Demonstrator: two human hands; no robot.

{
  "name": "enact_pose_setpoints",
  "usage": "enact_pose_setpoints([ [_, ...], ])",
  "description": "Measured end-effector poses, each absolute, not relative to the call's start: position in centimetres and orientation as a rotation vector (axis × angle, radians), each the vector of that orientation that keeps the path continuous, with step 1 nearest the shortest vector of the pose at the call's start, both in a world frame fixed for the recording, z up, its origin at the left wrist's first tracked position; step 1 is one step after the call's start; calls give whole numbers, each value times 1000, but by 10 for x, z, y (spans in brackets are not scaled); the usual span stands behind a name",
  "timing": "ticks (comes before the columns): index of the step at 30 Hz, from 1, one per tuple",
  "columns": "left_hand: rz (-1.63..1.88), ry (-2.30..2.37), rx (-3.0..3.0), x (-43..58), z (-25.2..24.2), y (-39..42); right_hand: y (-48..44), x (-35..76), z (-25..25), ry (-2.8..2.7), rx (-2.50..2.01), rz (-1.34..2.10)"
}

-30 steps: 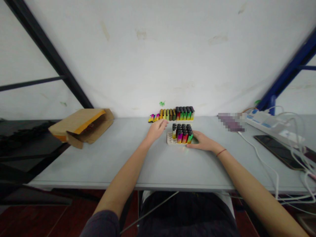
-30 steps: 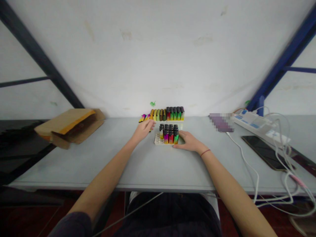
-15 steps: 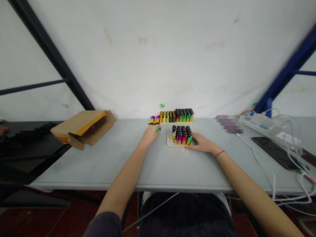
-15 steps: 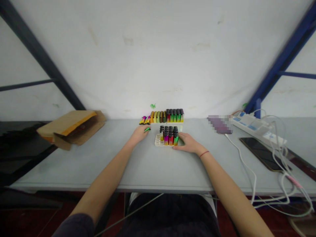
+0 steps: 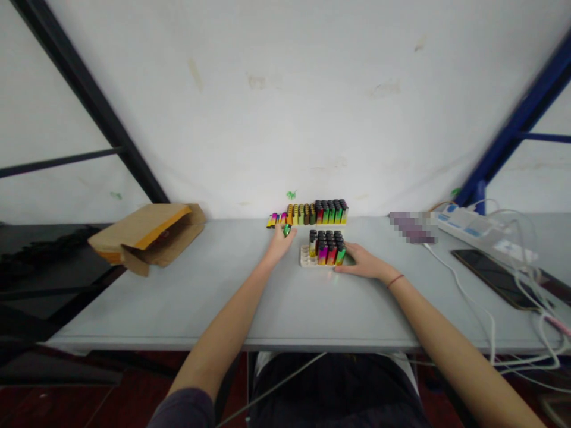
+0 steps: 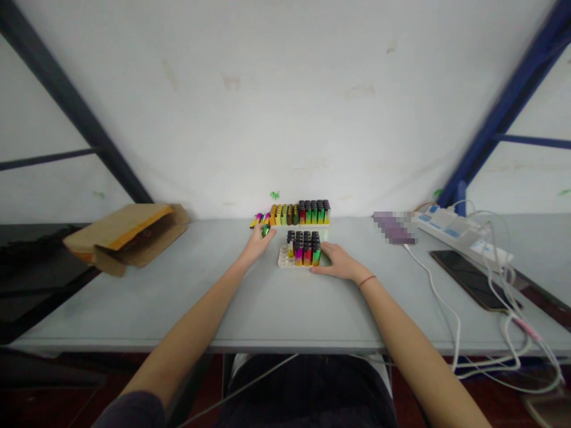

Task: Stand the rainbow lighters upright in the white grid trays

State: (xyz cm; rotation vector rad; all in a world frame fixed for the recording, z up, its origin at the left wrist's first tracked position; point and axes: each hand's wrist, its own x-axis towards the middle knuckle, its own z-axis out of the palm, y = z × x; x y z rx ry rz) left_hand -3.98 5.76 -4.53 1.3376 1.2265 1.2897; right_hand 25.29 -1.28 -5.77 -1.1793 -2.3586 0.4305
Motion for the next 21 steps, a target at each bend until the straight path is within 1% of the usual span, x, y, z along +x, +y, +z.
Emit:
enact_pose_setpoints([
  [3, 1221, 1306, 1345, -32, -41, 49, -13, 253, -58, -2364, -1178, 431],
  [7, 1145, 1222, 1336, -27, -33, 42, -12, 253, -59, -2360, -1157, 440],
  [11, 1094, 1121, 1160, -23, -30, 40, -12, 254, -59, -2365, -1153, 440],
  [15, 1109, 1067, 990, -22, -30, 39, -12, 255, -59, -2371, -1180, 428],
  [21, 1168, 871, 888, -20, -30, 36, -11, 255, -61, -2364, -1188, 424],
])
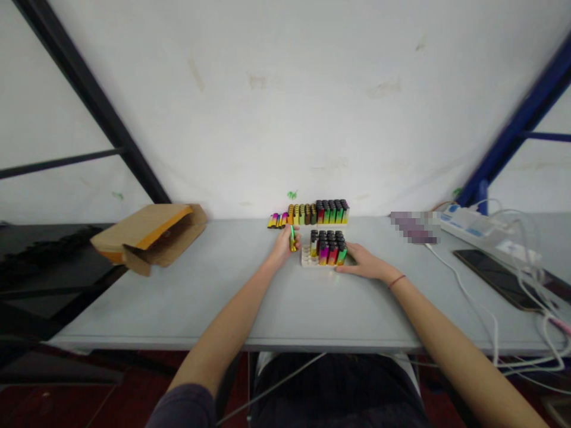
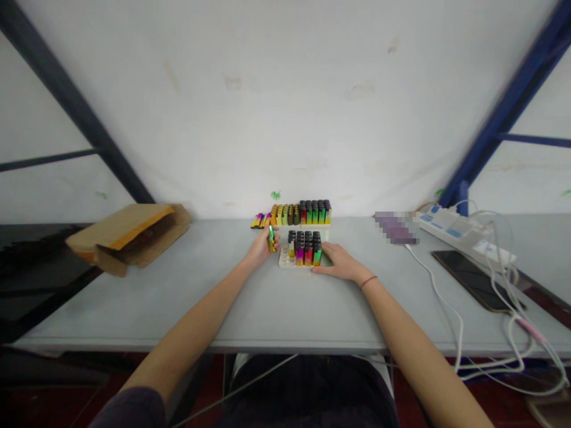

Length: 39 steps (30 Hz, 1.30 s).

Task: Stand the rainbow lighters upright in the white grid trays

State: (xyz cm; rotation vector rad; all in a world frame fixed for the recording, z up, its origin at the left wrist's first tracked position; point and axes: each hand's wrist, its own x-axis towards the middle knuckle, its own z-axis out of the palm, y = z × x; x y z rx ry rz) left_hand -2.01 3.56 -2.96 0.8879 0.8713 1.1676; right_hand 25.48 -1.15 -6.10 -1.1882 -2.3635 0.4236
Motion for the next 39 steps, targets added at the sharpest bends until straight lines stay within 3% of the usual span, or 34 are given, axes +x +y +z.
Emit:
enact_pose_setpoints([
  [39, 1159, 955, 635, -13, -26, 33, -11, 256, -63, -2388, -1224, 443],
])
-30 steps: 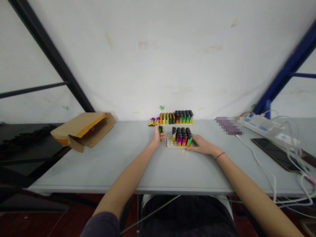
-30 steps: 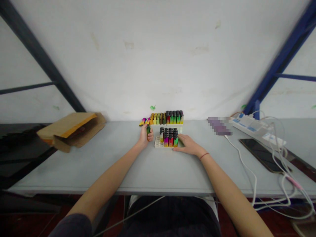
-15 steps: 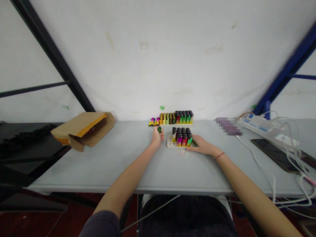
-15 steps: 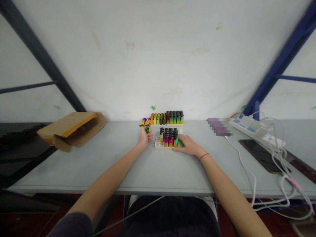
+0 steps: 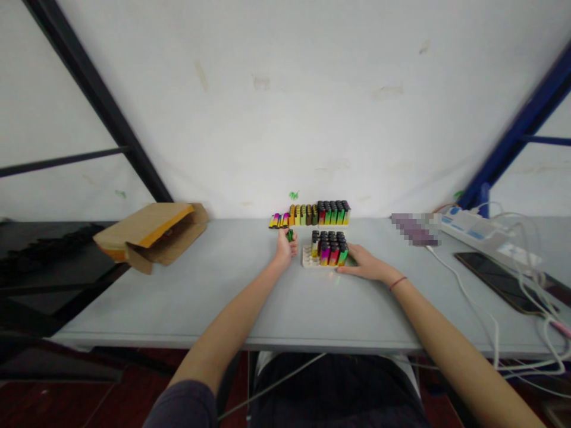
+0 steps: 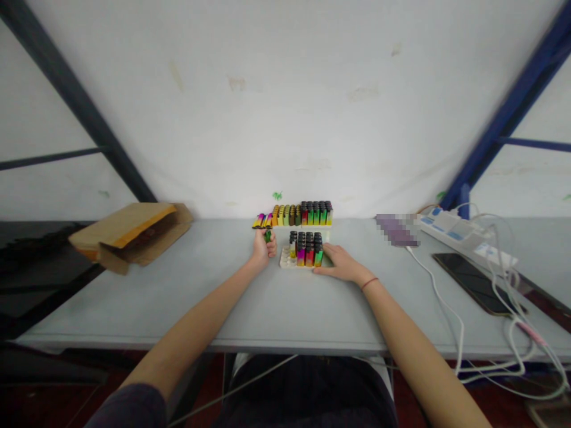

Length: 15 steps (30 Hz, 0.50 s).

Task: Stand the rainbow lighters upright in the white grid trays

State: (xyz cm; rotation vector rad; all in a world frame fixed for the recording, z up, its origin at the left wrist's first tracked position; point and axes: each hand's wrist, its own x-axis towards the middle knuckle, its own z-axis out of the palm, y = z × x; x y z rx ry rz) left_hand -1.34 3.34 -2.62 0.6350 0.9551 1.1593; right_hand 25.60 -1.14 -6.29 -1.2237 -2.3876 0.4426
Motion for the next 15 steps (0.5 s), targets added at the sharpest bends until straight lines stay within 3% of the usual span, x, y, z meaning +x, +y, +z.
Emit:
enact_pose_setpoints([
  [8, 1139, 979, 771, -15, -23, 32, -11, 256, -62, -2385, -1194, 434],
  [15, 1162, 819, 1404, -24, 4, 19, -11, 256, -64, -2379, -1180, 430],
])
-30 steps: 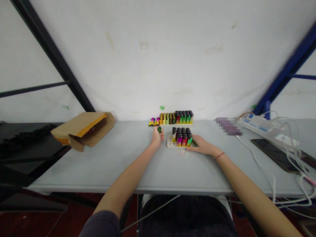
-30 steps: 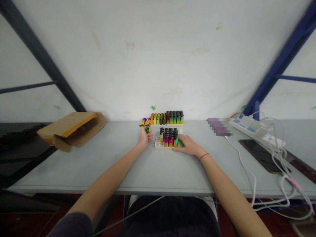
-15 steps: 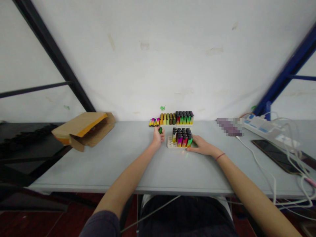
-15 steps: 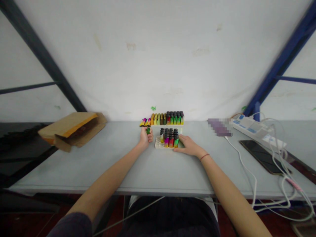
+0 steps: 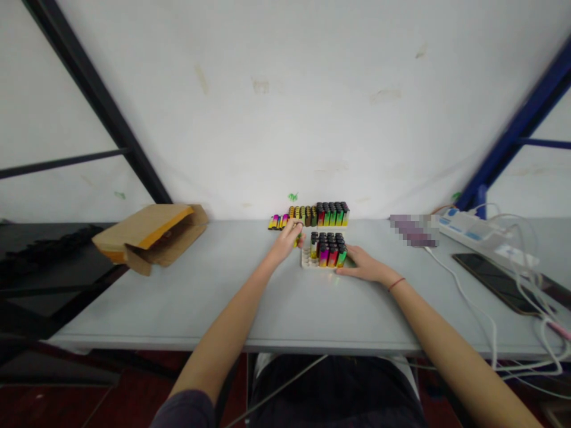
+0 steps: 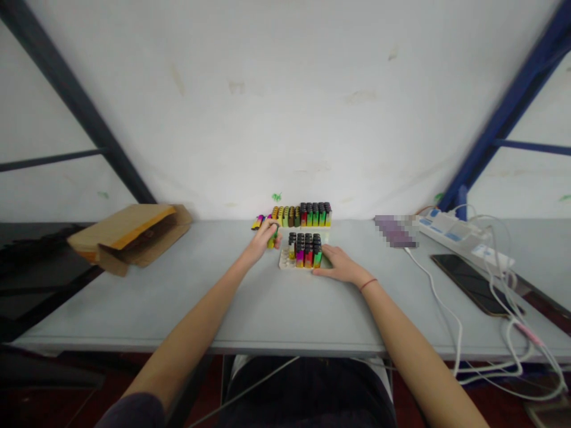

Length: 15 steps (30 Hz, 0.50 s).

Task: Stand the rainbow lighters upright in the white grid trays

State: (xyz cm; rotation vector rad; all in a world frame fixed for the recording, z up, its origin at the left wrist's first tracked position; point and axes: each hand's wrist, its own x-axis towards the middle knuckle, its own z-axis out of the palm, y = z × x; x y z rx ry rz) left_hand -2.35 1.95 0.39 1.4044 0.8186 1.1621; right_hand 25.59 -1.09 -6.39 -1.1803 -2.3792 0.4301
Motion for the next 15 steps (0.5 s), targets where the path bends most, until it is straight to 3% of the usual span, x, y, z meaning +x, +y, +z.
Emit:
enact_pose_setpoints([
  [6, 1103, 810, 1928, -32, 22, 12, -7, 256, -69, -2359, -1149, 425],
  [15, 877, 784, 2011, -35, 19, 13, -9, 255, -64, -2365, -1131, 446],
])
